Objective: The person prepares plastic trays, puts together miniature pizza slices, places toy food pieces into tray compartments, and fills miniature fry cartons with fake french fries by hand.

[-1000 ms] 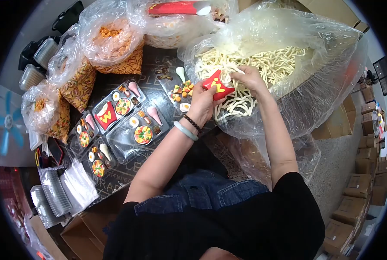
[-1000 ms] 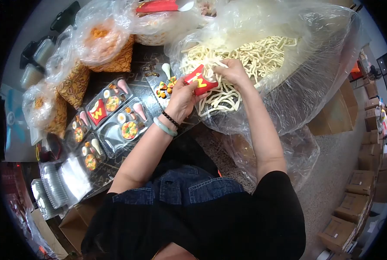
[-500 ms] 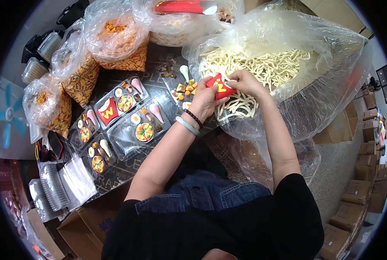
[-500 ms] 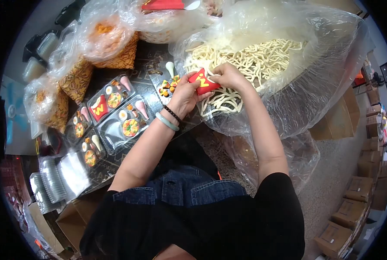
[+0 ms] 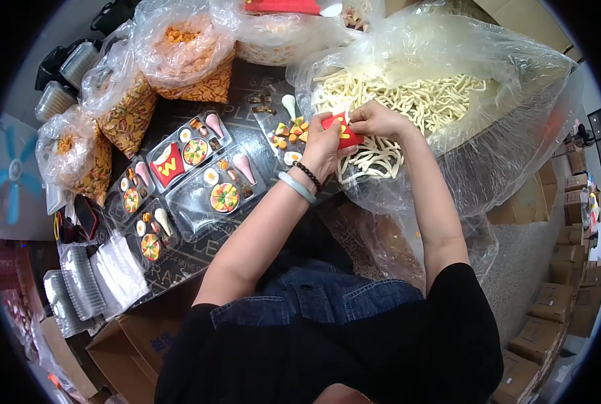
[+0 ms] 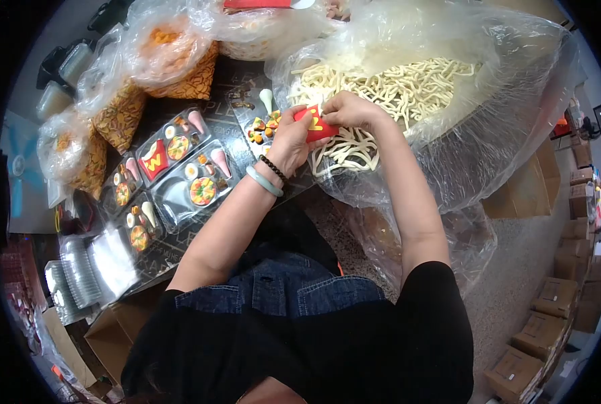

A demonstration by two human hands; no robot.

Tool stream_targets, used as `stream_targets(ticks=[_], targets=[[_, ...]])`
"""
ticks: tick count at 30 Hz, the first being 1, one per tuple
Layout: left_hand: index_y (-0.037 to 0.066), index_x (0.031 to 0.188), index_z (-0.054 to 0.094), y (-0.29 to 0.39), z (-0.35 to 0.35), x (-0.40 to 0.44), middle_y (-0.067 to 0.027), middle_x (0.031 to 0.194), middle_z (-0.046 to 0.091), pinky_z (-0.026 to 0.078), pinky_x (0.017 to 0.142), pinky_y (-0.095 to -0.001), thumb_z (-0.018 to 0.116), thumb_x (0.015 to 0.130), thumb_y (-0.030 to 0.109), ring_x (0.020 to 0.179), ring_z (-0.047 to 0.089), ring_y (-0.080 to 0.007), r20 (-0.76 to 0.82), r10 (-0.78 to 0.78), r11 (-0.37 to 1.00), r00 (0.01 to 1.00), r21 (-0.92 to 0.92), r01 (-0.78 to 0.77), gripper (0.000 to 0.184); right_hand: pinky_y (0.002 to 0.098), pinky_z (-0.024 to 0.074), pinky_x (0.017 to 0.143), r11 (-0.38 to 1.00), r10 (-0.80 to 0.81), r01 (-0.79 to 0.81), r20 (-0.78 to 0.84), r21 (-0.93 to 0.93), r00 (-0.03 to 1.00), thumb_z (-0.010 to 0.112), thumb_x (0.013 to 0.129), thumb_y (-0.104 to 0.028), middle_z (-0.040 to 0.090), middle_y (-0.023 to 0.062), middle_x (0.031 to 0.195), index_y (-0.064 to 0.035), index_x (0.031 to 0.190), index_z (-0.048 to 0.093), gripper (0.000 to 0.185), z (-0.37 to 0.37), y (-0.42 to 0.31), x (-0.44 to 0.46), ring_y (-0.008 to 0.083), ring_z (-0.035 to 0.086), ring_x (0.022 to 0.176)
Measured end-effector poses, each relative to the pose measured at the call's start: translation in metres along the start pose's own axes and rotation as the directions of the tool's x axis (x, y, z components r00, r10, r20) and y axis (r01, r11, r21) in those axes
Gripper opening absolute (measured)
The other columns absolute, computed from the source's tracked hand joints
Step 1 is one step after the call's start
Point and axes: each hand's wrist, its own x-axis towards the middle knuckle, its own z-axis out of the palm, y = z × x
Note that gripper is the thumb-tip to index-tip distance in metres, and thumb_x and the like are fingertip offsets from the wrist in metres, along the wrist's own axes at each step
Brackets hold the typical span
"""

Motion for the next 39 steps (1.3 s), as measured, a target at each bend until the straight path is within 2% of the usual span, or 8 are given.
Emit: stream_targets(ticks=[2,9,11,19,26,29,31,39], targets=[[0.006,0.118,0.039,0.005,-0.002,0.000,-0.0122,0.108,0.050,0.056,0.062,-0.0385,0.057,0.088,0.017,0.088,0.058,-0.0265,-0.028,0.031,1.000,0.999,0.004,-0.031,0.036,0.0237,0.0436,0.056,0.960,-0.014,0.007,0.023,0.279,1.000,0.061,0.076,-0.008,0.060,-0.0005,0.065,0.0017,0.078,0.065,0.011,0.000,0.006,0.005,0.0053,0.053,0.061],[0.000,0.105,0.045,0.006,-0.014,0.019,-0.0120,0.093,0.057,0.056,0.061,-0.0374,0.071,0.074,0.004,0.076,0.061,-0.0210,0.017,0.093,0.986,0.996,-0.142,-0.089,0.040,0.0298,0.0493,0.067,0.770,-0.366,-0.026,-0.473,-0.638,0.801,0.073,0.065,-0.014,0.063,0.0074,0.082,-0.0035,0.093,0.064,0.031,0.009,-0.027,0.000,0.0193,0.060,0.073],[-0.003,0.105,0.045,0.008,-0.016,0.015,-0.0130,0.093,0.057,0.057,0.064,-0.0364,0.070,0.072,0.000,0.076,0.061,-0.0202,-0.010,0.103,0.985,0.995,-0.141,-0.104,0.042,0.0299,0.0492,0.068,0.829,-0.528,0.338,-0.427,-0.445,0.734,0.073,0.066,-0.012,0.062,0.0088,0.080,-0.0048,0.094,0.064,0.031,0.011,-0.028,0.001,0.0173,0.059,0.077],[-0.002,0.102,0.049,0.001,-0.024,0.023,-0.0113,0.092,0.058,0.057,0.065,-0.0357,0.069,0.078,0.007,0.078,0.061,-0.0199,0.036,0.084,0.977,0.996,-0.200,-0.076,0.032,0.0270,0.0486,0.063,0.841,-0.346,0.166,-0.275,-0.516,0.897,0.065,0.071,-0.004,0.063,0.0083,0.078,-0.0025,0.097,0.065,0.027,0.011,-0.025,-0.001,0.0147,0.059,0.067],[-0.001,0.099,0.056,0.008,-0.028,0.021,-0.0101,0.092,0.061,0.058,0.069,-0.0392,0.062,0.085,0.013,0.081,0.063,-0.0218,0.095,0.071,0.966,0.993,-0.256,-0.044,0.020,0.0225,0.0477,0.071,0.940,-0.149,0.176,-0.114,0.291,0.982,0.071,0.075,-0.014,0.062,0.0063,0.100,0.0015,0.125,0.049,0.057,0.006,-0.023,-0.005,0.0092,0.053,0.074],[-0.002,0.105,0.057,0.012,-0.032,0.024,-0.0114,0.097,0.062,0.057,0.071,-0.0375,0.063,0.082,0.007,0.085,0.063,-0.0219,0.080,0.061,0.953,0.995,-0.301,-0.034,0.026,0.0226,0.0472,0.071,0.891,-0.342,0.204,-0.305,-0.405,0.889,0.080,0.065,-0.019,0.057,0.0088,0.109,-0.0007,0.130,0.044,0.076,0.000,-0.042,-0.035,0.0106,0.052,0.078],[-0.004,0.101,0.050,0.016,-0.035,0.022,-0.0109,0.089,0.061,0.057,0.067,-0.0343,0.074,0.073,0.005,0.077,0.063,-0.0196,0.108,0.075,0.935,0.991,-0.353,-0.032,0.038,0.0229,0.0473,0.068,0.923,-0.325,0.247,-0.255,-0.295,0.911,0.080,0.064,-0.016,0.057,0.0078,0.111,-0.0018,0.130,0.044,0.077,0.008,-0.022,-0.031,0.0091,0.051,0.076],[-0.001,0.100,0.049,0.017,-0.025,-0.010,-0.0114,0.090,0.061,0.053,0.062,-0.0264,0.078,0.069,0.006,0.076,0.062,-0.0157,-0.004,0.334,0.943,0.943,0.005,-0.334,0.044,0.0189,0.0433,0.054,0.967,0.004,0.083,-0.339,0.242,0.941,0.067,0.078,-0.005,0.062,0.0022,0.070,0.0032,0.090,0.062,0.015,0.027,-0.032,-0.023,0.0053,0.055,0.058]])
